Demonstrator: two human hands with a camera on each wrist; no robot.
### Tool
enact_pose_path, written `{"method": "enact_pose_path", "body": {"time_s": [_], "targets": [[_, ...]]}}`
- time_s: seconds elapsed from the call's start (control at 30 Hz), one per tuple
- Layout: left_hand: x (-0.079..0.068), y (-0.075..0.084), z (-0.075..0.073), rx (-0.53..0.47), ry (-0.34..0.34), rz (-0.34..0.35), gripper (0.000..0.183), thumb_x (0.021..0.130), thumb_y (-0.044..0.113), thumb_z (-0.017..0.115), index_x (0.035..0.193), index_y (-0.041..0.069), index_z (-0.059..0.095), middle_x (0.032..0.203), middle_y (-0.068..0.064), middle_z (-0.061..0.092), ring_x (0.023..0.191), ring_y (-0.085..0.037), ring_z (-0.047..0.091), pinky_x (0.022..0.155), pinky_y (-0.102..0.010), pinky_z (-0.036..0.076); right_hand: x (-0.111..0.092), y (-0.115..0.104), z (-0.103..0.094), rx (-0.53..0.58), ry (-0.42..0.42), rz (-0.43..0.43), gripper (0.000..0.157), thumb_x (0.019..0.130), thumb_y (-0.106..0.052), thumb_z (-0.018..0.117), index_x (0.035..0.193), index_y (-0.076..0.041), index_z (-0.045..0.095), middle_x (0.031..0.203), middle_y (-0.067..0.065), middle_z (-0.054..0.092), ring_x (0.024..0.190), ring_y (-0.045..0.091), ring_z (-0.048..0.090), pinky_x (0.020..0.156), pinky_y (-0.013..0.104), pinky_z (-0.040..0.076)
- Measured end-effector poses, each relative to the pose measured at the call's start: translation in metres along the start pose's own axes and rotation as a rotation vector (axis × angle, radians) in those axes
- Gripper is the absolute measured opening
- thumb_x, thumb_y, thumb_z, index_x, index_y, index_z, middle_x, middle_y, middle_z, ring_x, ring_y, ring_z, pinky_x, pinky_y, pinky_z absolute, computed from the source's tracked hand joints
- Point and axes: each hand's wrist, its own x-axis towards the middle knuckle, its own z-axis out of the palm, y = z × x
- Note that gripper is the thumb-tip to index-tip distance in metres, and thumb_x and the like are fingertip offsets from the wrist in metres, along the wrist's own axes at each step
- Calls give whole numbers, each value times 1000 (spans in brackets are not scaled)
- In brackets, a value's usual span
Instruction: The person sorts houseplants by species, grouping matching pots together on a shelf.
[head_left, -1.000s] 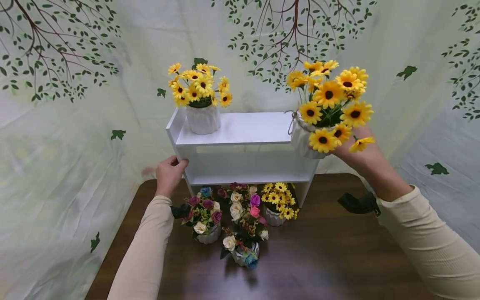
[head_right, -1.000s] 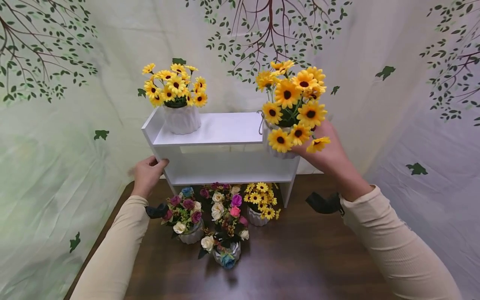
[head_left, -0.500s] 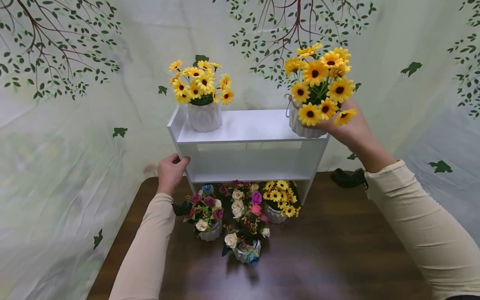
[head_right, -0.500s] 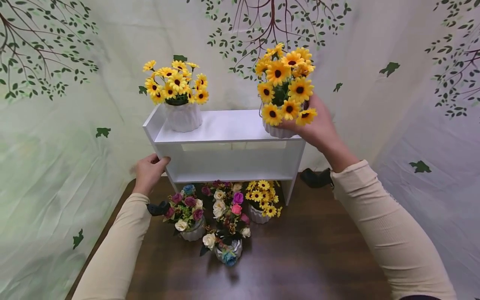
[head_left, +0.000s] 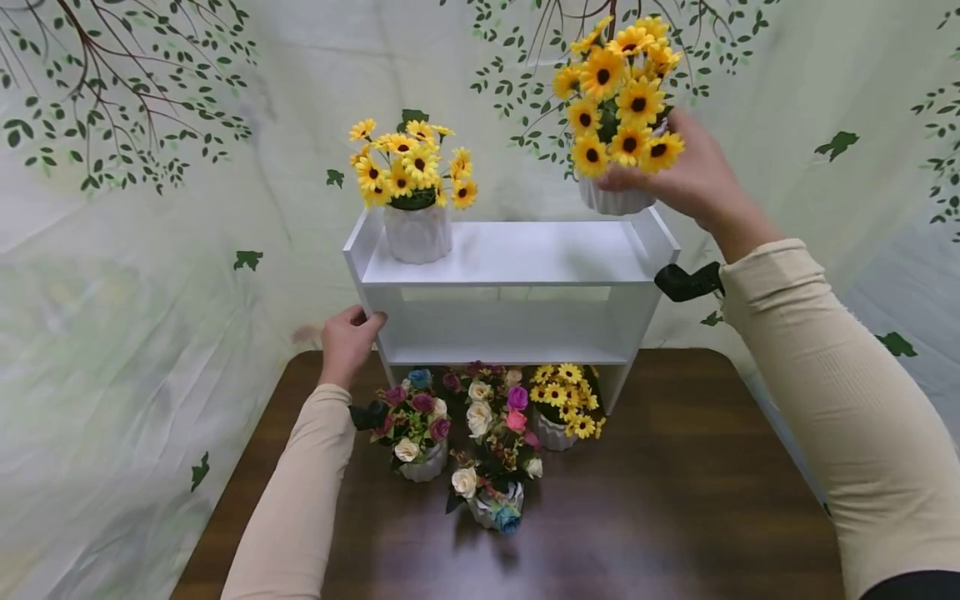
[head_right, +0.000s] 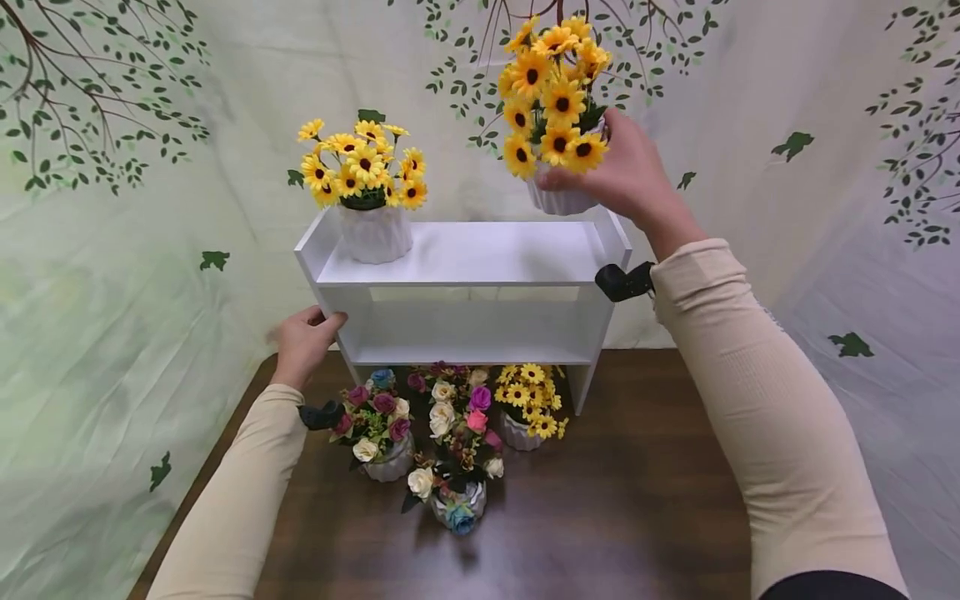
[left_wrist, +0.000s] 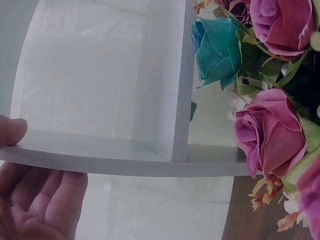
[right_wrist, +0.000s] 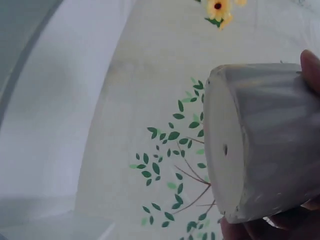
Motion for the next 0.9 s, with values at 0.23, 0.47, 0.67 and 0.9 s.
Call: {"method": "enact_pose_path", "body": {"time_s": [0.23,0.47,0.67,0.9], "targets": [[0,1,0,21,3,6,38,89,27,63,119,4,71,119,-19,72,109,-32,66,90,-44,53,22,-2,10,191,18,61,77,74,-20,87,140,-26,49,135,-5,57,119,15,52,110,43,41],[-1,2,3,11,21,-1,39,89,28,63,119,5,71,119,-19,71,109,-31,66,90,-45,53,39,-3,34,206,58,128,76,74,-23,87,140,-29,50,144,-5,54,126,15,49,115,41,36],[-1,0,3,15,18,2,38,89,28,63,118,5,71,118,-18,72,107,-30,66,87,-42,53,47,-3,58,182,40,157,77,76,-25,86,142,-31,48,147,-4,52,130,17,48,114,41,38],[-1,-2,-1,15,15,12,39,89,29,63,119,5,71,119,-19,71,108,-32,66,88,-42,53,47,-3,97,171,-12,211,79,75,-28,86,143,-28,46,147,-3,52,129,15,49,113,35,38]]}}
